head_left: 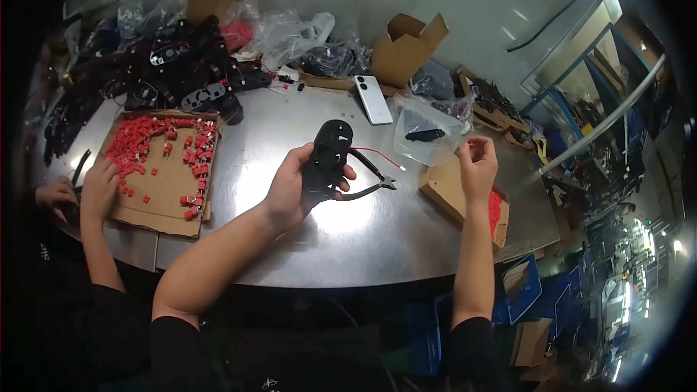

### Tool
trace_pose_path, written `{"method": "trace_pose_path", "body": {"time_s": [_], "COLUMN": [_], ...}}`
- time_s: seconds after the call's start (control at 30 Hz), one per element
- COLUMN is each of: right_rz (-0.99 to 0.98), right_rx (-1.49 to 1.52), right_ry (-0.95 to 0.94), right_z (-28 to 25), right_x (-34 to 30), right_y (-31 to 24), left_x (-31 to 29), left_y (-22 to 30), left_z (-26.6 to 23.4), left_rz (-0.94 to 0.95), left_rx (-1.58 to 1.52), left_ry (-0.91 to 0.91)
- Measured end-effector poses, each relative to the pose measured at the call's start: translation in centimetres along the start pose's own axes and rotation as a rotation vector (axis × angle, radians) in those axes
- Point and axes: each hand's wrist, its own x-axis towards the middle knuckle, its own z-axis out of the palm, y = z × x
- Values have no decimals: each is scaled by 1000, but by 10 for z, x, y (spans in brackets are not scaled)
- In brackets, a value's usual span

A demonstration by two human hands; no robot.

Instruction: Assemble internal components and small plastic parts into an electronic device housing using pliers.

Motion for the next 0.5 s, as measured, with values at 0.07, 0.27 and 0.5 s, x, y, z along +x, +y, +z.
{"method": "trace_pose_path", "body": {"time_s": [0.07,0.27,0.5], "right_rz": [-35,78,-30], "right_rx": [505,955,583], "right_ry": [-117,-368,-570], "right_z": [34,98,98], "right_x": [-22,-76,-87], "right_y": [-47,-73,-73], "left_x": [5,14,5], "left_y": [-7,-20,-34], "left_z": [-14,-32,-24], "left_rz": [13,-125,-229], "left_rx": [-12,48,143], "left_ry": [-3,72,73]}}
